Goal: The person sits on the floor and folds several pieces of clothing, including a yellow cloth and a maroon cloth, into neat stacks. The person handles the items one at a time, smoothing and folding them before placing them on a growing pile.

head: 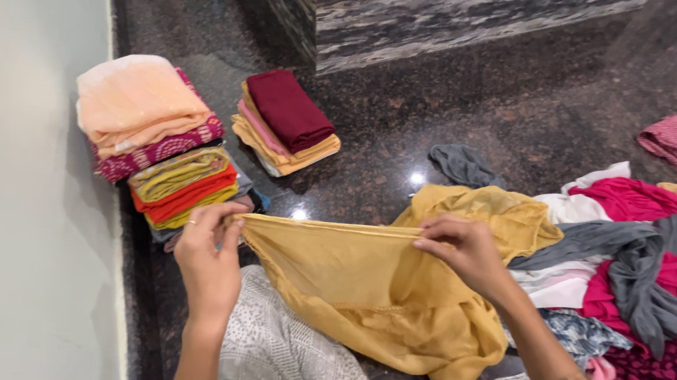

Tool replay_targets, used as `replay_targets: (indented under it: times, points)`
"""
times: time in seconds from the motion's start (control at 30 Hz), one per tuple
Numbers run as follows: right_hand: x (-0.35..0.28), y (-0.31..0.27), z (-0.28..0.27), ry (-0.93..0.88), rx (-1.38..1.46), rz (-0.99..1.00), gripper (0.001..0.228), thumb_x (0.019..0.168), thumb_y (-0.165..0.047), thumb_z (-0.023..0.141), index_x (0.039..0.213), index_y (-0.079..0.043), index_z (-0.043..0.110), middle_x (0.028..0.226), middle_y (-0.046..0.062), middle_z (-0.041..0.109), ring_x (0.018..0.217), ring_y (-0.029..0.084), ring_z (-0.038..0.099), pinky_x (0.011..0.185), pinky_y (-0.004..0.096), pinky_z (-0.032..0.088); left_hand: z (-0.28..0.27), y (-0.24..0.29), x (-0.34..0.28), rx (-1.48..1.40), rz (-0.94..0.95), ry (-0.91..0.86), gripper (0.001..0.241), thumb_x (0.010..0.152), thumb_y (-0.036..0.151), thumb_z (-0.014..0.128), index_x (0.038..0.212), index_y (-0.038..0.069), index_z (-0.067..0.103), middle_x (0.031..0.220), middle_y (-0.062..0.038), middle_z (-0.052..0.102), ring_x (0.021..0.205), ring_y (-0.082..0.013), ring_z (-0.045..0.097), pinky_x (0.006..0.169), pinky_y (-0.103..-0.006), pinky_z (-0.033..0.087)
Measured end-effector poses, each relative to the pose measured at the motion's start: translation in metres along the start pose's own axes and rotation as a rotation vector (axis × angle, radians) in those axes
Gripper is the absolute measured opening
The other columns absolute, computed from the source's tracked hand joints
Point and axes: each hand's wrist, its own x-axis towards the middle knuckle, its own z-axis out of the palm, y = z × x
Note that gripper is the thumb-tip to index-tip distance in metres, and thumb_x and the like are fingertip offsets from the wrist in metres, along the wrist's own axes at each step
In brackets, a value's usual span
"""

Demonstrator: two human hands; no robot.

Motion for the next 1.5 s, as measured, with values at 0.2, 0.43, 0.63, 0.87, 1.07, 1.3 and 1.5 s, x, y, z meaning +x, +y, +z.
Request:
replay_targets:
  times: [0.2,0.43,0.63,0.87,1.07,1.3,1.5]
  points:
    - [-0.040,-0.046,-0.048,0.036,-0.091,0.026,0.012,0.082,-0.009,0.079,0.088,0.001,0.076,0.095,0.006,0.079,0.082,0.011,0.074,0.070,0.025,0.059,0.024,0.009,0.012,-0.337,-0.071,-0.078,0.012,0.095,-0.005,0.067,0.106,-0.003,0.071,0.104,-0.006,0.060,0.092,-0.0114,0.065,0.082,-0.0243,0.054]
    - [-0.068,-0.035,-0.058,0.272,-0.068,0.175,0.012,0.084,-0.008,0.079,0.088,0.003,0.076,0.087,0.006,0.079,0.077,0.011,0.073,0.069,0.025,0.060,0.034,0.021,0.007,-0.412,-0.110,-0.205,0.013,0.092,-0.003,0.068,0.104,-0.002,0.071,0.101,-0.005,0.062,0.093,-0.0099,0.063,0.084,-0.0230,0.055]
    - [-0.075,-0.036,-0.056,0.300,-0.003,0.204,0.026,0.082,-0.008,0.078,0.107,-0.002,0.072,0.086,0.006,0.078,0.076,0.011,0.073,0.070,0.026,0.061,0.025,0.020,0.007,-0.451,-0.144,-0.292,0.013,0.092,-0.003,0.066,0.104,-0.003,0.071,0.103,-0.005,0.068,0.094,-0.0090,0.065,0.084,-0.0224,0.054]
    - [-0.071,-0.052,-0.057,0.258,-0.474,-0.007,0.018,0.087,-0.017,0.073,0.097,-0.001,0.072,0.091,0.009,0.072,0.087,0.021,0.068,0.075,0.033,0.053,0.023,0.006,0.010,-0.615,-0.266,-0.365,0.015,0.093,-0.002,0.066,0.106,-0.004,0.072,0.104,-0.009,0.075,0.096,-0.0120,0.068,0.089,-0.0247,0.053]
    - [-0.081,-0.077,-0.071,-0.043,0.643,0.260,0.020,0.093,-0.014,0.073,0.095,0.006,0.074,0.087,0.011,0.069,0.079,0.016,0.062,0.069,0.030,0.048,0.023,-0.015,0.012,-0.824,-0.522,-0.417,0.016,0.093,0.000,0.062,0.109,-0.002,0.067,0.110,-0.015,0.076,0.107,-0.0190,0.070,0.099,-0.0301,0.051]
    - [-0.059,-0.078,-0.015,0.089,-0.107,0.336,0.021,0.089,-0.020,0.067,0.096,-0.001,0.073,0.071,0.003,0.071,0.064,0.011,0.061,0.060,0.029,0.048,0.057,-0.012,0.012,-1.167,-0.673,-0.201,0.019,0.088,0.000,0.046,0.099,0.003,0.061,0.087,-0.004,0.062,0.081,-0.0148,0.063,0.085,-0.0368,0.059]
    - [-0.052,-0.102,0.009,0.055,-0.072,0.363,0.021,0.091,-0.020,0.068,0.096,-0.001,0.073,0.068,0.010,0.068,0.060,0.016,0.058,0.056,0.033,0.046,0.091,0.055,-0.035,-0.614,-0.545,-0.780,0.017,0.088,0.009,0.064,0.105,0.010,0.065,0.067,0.001,0.053,0.051,-0.0116,0.046,0.046,-0.0290,0.035]
